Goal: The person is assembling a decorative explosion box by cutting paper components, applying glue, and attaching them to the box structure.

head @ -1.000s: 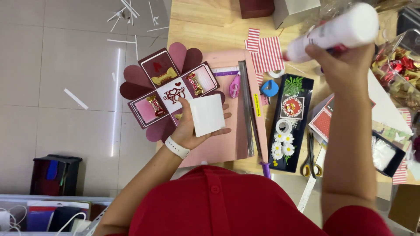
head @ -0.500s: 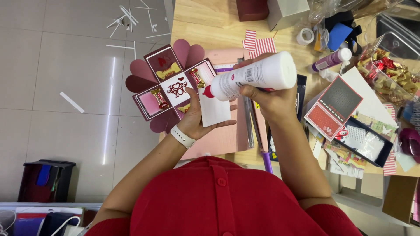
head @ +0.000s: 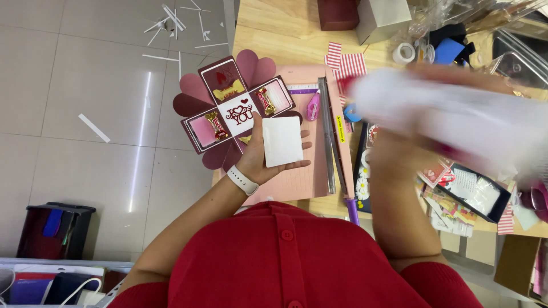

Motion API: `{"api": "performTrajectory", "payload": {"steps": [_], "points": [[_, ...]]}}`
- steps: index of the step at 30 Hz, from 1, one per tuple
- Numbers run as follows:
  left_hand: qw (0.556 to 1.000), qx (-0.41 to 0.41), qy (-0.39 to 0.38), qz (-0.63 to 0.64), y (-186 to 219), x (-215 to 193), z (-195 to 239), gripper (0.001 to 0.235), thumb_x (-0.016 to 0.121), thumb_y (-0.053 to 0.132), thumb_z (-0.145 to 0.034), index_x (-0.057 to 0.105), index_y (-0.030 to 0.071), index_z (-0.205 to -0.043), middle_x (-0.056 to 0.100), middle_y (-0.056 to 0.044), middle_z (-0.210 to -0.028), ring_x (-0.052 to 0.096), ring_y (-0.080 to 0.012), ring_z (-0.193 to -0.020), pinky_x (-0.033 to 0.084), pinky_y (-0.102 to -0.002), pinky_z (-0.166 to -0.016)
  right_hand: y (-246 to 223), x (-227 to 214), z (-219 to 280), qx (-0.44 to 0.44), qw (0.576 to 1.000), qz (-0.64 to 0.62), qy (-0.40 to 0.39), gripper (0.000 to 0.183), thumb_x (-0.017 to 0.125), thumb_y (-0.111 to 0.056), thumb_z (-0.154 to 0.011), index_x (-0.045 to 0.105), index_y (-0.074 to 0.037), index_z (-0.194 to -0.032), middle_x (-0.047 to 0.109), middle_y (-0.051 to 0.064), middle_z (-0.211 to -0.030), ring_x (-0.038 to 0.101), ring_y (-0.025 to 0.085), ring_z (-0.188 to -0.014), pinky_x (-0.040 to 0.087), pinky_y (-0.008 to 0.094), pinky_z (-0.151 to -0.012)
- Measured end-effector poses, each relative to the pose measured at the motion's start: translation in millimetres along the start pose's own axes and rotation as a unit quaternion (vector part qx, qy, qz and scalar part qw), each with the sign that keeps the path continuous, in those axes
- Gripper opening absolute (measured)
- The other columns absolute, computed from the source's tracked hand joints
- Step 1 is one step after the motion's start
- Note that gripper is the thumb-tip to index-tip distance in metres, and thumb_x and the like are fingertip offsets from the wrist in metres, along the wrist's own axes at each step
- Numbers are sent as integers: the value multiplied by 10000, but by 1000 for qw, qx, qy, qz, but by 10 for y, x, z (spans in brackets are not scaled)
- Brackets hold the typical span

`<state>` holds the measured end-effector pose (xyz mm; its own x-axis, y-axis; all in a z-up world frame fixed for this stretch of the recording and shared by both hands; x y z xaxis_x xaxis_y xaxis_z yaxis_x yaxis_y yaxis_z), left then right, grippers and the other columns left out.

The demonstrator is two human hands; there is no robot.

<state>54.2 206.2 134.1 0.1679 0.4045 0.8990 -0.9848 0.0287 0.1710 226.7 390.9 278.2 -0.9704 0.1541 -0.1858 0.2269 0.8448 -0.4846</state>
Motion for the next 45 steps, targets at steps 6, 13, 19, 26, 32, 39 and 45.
{"api": "performTrajectory", "payload": {"steps": [6,13,19,26,32,39,45], "points": [[1000,2,1,-17,7,84,-30,1191,373,881,-635,477,68,-1498,563,-251,-1444,536,-445,-1347,452,-731,-1021,-980,1016,-153,301,789,-518,-141,476,807,-10,-868,577,-122,-1269,669,162,-1101,673,335,-1004,559,482,-900],[998,1,-58,-26,-86,350,-7,1212,309,932,-644,483,92,-1500,627,-218,-1349,621,-387,-1229,493,-713,-985,-1295,1289,-174,262,770,-543,-208,438,830,-95,-853,582,-113,-1214,674,139,-1068,679,305,-984,560,436,-907],[997,13,-69,-28,-22,476,53,1208,350,895,-605,340,222,-1608,493,-128,-1544,499,-448,-1377,437,-745,-1020,-1138,1421,4,306,776,-518,-189,462,878,-124,-828,578,-83,-1176,690,147,-993,700,304,-908,586,457,-830],[998,10,-64,-11,-1,442,33,1204,367,897,-600,370,219,-1594,509,-126,-1530,514,-409,-1364,424,-742,-1039,-1003,1464,95,324,784,-501,-172,458,921,-133,-777,606,-29,-1093,693,170,-924,716,303,-849,612,434,-780],[996,22,-86,-6,-16,424,-17,1184,393,896,-618,388,204,-1579,516,-131,-1521,536,-397,-1337,454,-728,-1018,-1029,1462,119,338,781,-495,-178,438,906,-97,-775,609,-10,-1085,699,194,-921,712,298,-838,613,433,-784],[996,31,-80,-3,7,489,5,1171,402,872,-621,338,239,-1604,453,-100,-1587,461,-379,-1428,424,-758,-1022,-1052,1448,113,342,785,-481,-186,363,897,-134,-784,643,-17,-1016,701,159,-909,707,271,-834,610,400,-780],[999,44,4,32,44,494,47,1137,414,969,-671,530,94,-1388,649,-185,-1304,642,-463,-1177,500,-791,-924,-1037,1468,84,234,816,-510,-139,303,878,63,-778,704,40,-1025,726,178,-800,737,217,-776,613,381,-741]]}}
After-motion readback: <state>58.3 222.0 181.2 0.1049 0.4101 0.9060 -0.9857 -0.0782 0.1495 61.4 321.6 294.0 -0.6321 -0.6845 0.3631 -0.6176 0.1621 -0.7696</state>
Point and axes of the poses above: each hand's wrist, its own z-axis away from the middle knuckle, its own x-axis out of the palm, y = z × x, the point moved 9 cm from there along -z, towards the middle knuckle
